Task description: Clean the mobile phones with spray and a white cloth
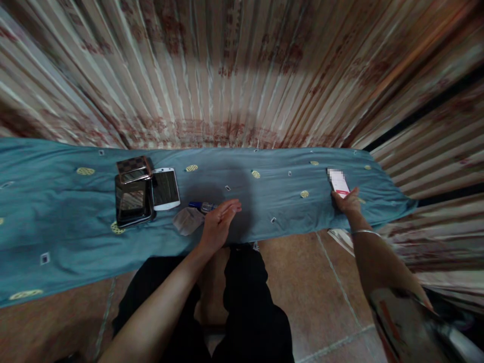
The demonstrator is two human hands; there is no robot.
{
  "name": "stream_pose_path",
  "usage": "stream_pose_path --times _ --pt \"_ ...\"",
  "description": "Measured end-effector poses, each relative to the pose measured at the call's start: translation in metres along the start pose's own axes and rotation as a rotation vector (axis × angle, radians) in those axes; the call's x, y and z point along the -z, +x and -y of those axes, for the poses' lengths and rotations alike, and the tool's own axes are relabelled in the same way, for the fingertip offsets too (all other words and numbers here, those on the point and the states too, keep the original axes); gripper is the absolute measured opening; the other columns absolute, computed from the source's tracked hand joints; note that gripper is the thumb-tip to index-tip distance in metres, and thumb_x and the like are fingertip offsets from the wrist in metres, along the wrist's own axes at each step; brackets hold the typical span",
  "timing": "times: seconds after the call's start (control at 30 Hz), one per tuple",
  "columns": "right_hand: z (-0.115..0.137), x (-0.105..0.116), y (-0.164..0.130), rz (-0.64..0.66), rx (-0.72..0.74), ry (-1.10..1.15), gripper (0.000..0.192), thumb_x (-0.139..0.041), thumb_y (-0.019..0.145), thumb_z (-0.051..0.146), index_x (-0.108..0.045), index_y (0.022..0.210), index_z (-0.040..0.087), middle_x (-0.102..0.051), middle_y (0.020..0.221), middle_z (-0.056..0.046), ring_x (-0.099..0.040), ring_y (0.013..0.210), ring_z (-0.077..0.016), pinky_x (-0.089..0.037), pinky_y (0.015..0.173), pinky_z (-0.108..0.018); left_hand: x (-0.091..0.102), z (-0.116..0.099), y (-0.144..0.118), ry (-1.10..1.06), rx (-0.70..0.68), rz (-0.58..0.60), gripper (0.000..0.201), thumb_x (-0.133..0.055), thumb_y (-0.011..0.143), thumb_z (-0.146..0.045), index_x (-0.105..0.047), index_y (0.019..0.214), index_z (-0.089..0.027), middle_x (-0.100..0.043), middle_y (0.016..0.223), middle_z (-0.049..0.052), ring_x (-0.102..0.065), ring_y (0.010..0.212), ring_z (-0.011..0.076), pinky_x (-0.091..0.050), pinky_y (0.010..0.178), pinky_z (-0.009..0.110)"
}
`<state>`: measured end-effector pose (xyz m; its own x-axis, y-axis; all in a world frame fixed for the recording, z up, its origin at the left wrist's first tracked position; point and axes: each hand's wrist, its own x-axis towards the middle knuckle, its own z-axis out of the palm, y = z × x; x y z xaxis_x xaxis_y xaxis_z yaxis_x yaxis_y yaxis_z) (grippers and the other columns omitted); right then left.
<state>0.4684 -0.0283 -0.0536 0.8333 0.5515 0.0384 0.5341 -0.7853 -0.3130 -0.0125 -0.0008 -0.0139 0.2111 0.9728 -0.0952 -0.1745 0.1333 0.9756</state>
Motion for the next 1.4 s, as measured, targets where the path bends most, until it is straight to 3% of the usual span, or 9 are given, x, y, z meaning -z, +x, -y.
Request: stream_pose_path --times 0.23,0.47,0.67,0.73,0.93,1.07,1.17,1.3,1.4 --pt "0.001 -0.004 0.006 -0.009 -0.027 0.005 0.099 -0.060 0.088 0.046 -0.017 0.154 -0.014 -0.043 0.150 -0.043 -0.049 0.143 -0.0437 -0.040 0.117 -0.052 0.003 -0.001 -0.001 0.007 -0.007 0.006 0.019 -0.074 0.083 -0.033 -0.080 0.097 -0.021 -0.081 0.100 0.009 -0.076 0.094 0.0260 -0.055 0.097 0.040" --pt "-0.002 -0.012 -0.010 -0.105 0.000 0.015 0.094 -0.054 0.090 0.045 -0.015 0.152 -0.015 -0.023 0.160 -0.043 -0.023 0.156 -0.0436 -0.023 0.126 -0.055 0.006 0.001 -0.002 0.009 -0.031 0.011 0.023 -0.074 0.083 -0.038 -0.079 0.097 -0.021 -0.081 0.100 0.010 -0.076 0.093 0.0259 -0.056 0.094 0.039" --pt "-0.003 -0.017 -0.024 -0.177 0.005 0.055 0.088 -0.050 0.091 0.047 -0.016 0.152 -0.007 -0.026 0.160 -0.041 -0.027 0.153 -0.0465 -0.026 0.122 -0.066 0.009 0.001 -0.002 0.014 -0.035 0.020 0.026 -0.074 0.083 -0.041 -0.079 0.098 -0.021 -0.080 0.102 0.010 -0.076 0.095 0.0262 -0.056 0.095 0.039" --pt "-0.005 -0.020 -0.033 -0.190 0.046 0.070 0.088 -0.049 0.091 0.049 -0.018 0.153 -0.005 -0.026 0.160 -0.039 -0.026 0.153 -0.0460 -0.027 0.122 -0.066 0.010 0.002 -0.002 -0.018 -0.034 0.034 0.026 -0.075 0.083 -0.041 -0.078 0.098 -0.021 -0.080 0.102 0.011 -0.076 0.095 0.0262 -0.056 0.094 0.040" --pt "-0.004 -0.047 -0.077 -0.284 0.368 0.112 0.085 -0.043 0.092 0.053 -0.023 0.151 -0.004 -0.034 0.154 -0.039 -0.032 0.148 -0.0479 -0.033 0.115 -0.072 0.015 0.013 -0.001 -0.050 -0.075 0.061 0.034 -0.077 0.081 -0.049 -0.077 0.098 -0.019 -0.080 0.101 0.013 -0.077 0.093 0.0270 -0.058 0.094 0.041" --pt "0.024 -0.067 -0.123 -0.298 0.572 0.264 0.087 -0.039 0.093 0.063 -0.028 0.153 0.001 -0.040 0.152 -0.034 -0.037 0.147 -0.0448 -0.034 0.116 -0.070 0.021 0.023 0.000 0.000 -0.111 0.092 0.046 -0.072 0.082 -0.058 -0.075 0.099 -0.016 -0.080 0.103 0.013 -0.077 0.093 0.0263 -0.059 0.092 0.040" --pt "0.063 -0.072 -0.162 -0.198 0.661 0.334 0.086 -0.039 0.095 0.062 -0.030 0.155 0.002 -0.042 0.153 -0.033 -0.038 0.148 -0.0410 -0.035 0.118 -0.066 0.027 0.028 0.000 0.015 -0.127 0.083 0.046 -0.069 0.084 -0.059 -0.075 0.099 -0.016 -0.080 0.102 0.013 -0.077 0.092 0.0254 -0.060 0.090 0.039" --pt "0.131 -0.059 -0.208 -0.008 0.794 0.440 0.074 -0.045 0.096 0.054 -0.040 0.153 0.007 -0.049 0.153 -0.027 -0.045 0.147 -0.0356 -0.037 0.120 -0.060 0.040 0.026 0.000 0.025 -0.169 0.045 0.045 -0.068 0.084 -0.059 -0.075 0.100 -0.017 -0.081 0.097 0.012 -0.077 0.087 0.0245 -0.060 0.087 0.038" --pt "0.187 -0.041 -0.234 0.144 0.928 0.484 0.058 -0.051 0.096 0.044 -0.052 0.147 0.016 -0.057 0.150 -0.019 -0.052 0.143 -0.0303 -0.045 0.117 -0.051 0.061 0.020 0.003 0.056 -0.201 -0.061 0.040 -0.069 0.084 -0.054 -0.076 0.101 -0.018 -0.081 0.096 0.010 -0.076 0.094 0.0249 -0.060 0.088 0.037"
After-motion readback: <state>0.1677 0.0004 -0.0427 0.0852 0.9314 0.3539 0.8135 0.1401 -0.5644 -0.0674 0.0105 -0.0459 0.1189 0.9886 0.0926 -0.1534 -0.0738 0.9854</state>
